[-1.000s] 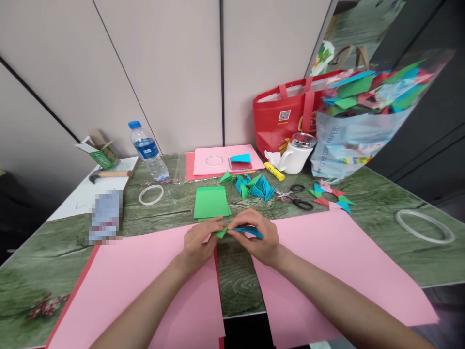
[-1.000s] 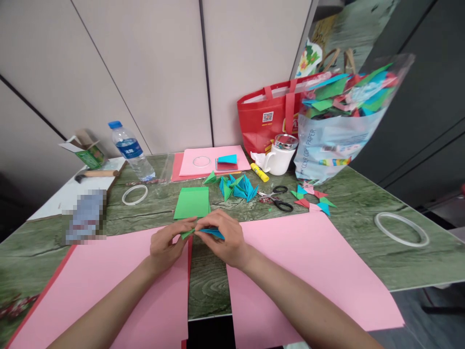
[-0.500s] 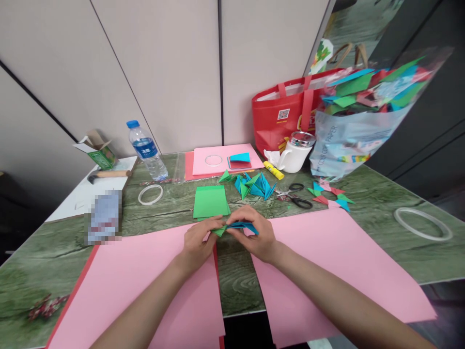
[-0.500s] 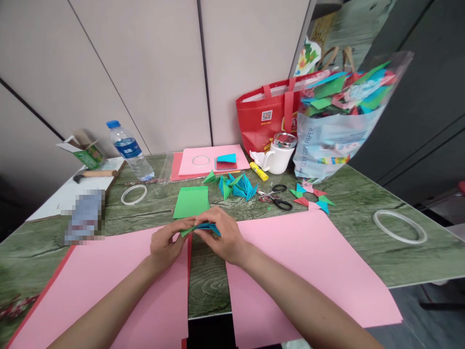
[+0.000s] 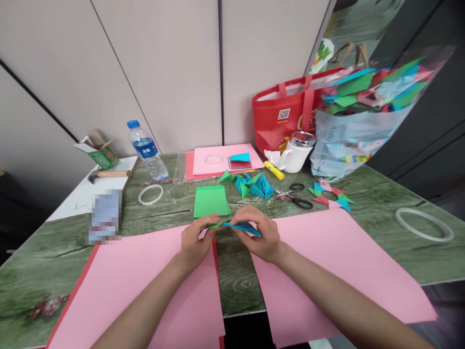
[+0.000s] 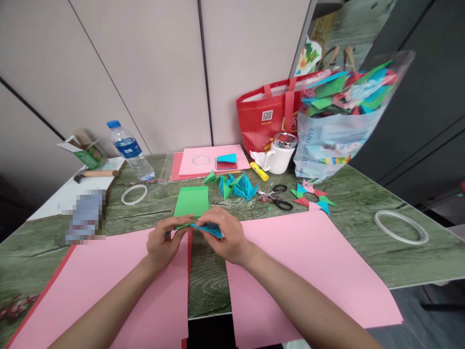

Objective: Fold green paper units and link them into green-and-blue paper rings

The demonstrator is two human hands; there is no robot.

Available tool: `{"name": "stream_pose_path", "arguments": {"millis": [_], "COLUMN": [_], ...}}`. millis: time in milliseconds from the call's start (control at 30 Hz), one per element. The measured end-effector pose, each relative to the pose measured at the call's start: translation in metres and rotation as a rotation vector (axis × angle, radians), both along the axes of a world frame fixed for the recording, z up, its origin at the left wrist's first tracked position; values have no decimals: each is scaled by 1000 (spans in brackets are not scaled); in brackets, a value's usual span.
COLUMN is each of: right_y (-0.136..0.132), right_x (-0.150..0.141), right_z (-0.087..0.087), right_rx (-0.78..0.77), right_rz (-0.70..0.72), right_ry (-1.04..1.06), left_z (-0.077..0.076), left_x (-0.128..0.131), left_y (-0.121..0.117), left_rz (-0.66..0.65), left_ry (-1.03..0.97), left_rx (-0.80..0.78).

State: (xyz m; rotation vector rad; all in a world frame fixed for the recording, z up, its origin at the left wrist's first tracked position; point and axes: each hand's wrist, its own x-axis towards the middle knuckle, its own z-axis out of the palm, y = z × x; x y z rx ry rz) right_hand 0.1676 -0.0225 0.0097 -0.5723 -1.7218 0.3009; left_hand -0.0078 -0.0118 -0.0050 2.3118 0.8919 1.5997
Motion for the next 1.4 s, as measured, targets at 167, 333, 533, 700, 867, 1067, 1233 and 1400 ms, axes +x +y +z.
{"name": "stream_pose_path", "arguments": {"millis": [167,333,533,700,867,1067,1233,1400], "right_y": [0,1,4,6,6,5,6,6], "right_x": [0,0,4,5,5,11,12,13], "right_z": [0,0,-2,-3,-2,2,5,3], "right_rx": [-11,-53,-109,-54,-23,42,-3,37], "right_rz": [-11,-32,-1,7,-46,-83,-70,-66], "right_ry": [-18,-56,-103,-122,-152,-220,-171,-167], "left_z": [-1,1,1,-1,-2,1,1,2], "left_x": [-1,-1,-3,-5,-7,-8,-9,-8], "left_y": [2,2,4,6,7,7,8,8], "left_rz": [-45,-35,-10,37,42,31,25,33], "left_ry": [6,37,87,146,187,225,220,242], "left_rx": [3,21,46,85,122,118,132,124]}}
